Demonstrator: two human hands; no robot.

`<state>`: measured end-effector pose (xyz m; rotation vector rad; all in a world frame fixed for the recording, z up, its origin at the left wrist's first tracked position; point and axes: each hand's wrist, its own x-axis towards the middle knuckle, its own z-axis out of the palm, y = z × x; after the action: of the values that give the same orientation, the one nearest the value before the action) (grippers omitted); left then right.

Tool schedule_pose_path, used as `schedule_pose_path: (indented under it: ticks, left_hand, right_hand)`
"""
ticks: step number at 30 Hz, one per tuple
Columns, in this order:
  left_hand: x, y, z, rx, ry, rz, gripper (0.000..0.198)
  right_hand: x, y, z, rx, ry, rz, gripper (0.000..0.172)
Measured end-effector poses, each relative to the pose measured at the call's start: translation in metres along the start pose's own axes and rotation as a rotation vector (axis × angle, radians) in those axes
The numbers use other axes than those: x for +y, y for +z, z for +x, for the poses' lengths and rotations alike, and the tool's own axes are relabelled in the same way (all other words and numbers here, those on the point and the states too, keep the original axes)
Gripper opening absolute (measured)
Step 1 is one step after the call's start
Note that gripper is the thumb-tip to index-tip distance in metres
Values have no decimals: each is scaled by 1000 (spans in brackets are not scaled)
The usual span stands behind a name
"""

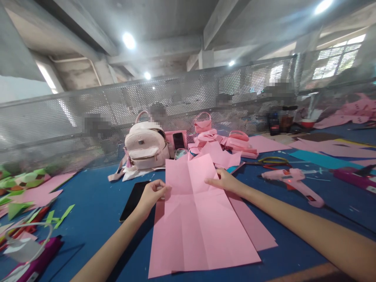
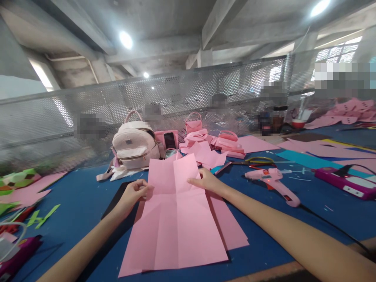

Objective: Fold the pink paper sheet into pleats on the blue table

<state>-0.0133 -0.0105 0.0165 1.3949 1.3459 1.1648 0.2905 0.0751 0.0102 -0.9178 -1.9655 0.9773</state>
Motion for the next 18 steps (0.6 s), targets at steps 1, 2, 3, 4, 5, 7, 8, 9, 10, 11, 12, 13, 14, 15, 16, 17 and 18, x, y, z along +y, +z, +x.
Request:
schedule_pose_path:
  ticks: [1, 2, 3, 4, 5, 7, 8, 9, 10, 11, 12, 13, 14, 15, 16, 17, 18]
  left_hand:
    - [-1, 0, 0, -2, -5, 6, 16]
    - [-2, 0, 1, -4, -11, 10, 17]
    - [-3, 1, 1, -5, -18, 15, 17]
    - [-5, 1, 2, -4, -25, 19, 17]
    - [-6, 1, 3, -4, -33, 23, 18]
    - [-9, 2, 4, -9, -46, 29, 18]
    - [-10, 2, 4, -15, -51, 31, 18]
    - [-11, 2, 4, -24, -55, 33, 18]
    - [-10, 3, 4, -34, -58, 34, 18]
    - [-9, 3, 3, -46, -59, 35, 18]
    - [-8, 3, 2, -57, -59, 35, 17]
    - [-5, 4, 1, -70, -56, 34, 17]
    - [-2, 4, 0, -82, -51, 31, 18]
    - [1, 4, -2, -92, -45, 28, 20]
    - [5, 4, -3, -100, -37, 24, 24]
    - [8, 4, -4, -106, -30, 20, 28]
    - [12, 4, -4, -112, -23, 17, 33]
  right_hand:
    - [0, 1, 0, 1, -11, -7, 32]
    - [0, 1, 0, 10, -23, -17, 32]
    - [-1, 2, -1, 30, -39, -28, 32]
    - [-2, 2, -1, 65, -59, -42, 32]
    - [-4, 2, -1, 113, -84, -60, 35]
    - [-9, 2, -3, 232, -145, -107, 48]
    - [-12, 2, -4, 287, -180, -137, 55]
    - [-17, 1, -5, 329, -218, -169, 60]
    - [-22, 1, -6, 359, -256, -199, 63]
    - [-27, 1, -8, 374, -291, -222, 64]
    - [-33, 2, -10, 375, -329, -253, 63]
    - [-39, 3, -13, 369, -368, -292, 60]
    - [-44, 4, -15, 357, -414, -355, 52]
    - [-50, 6, -18, 344, -473, -468, 40]
    - [-54, 8, -21, 336, -524, -580, 29]
    - [-58, 10, -23, 330, -567, -688, 21]
    - [-61, 11, -26, 331, -601, -783, 16]
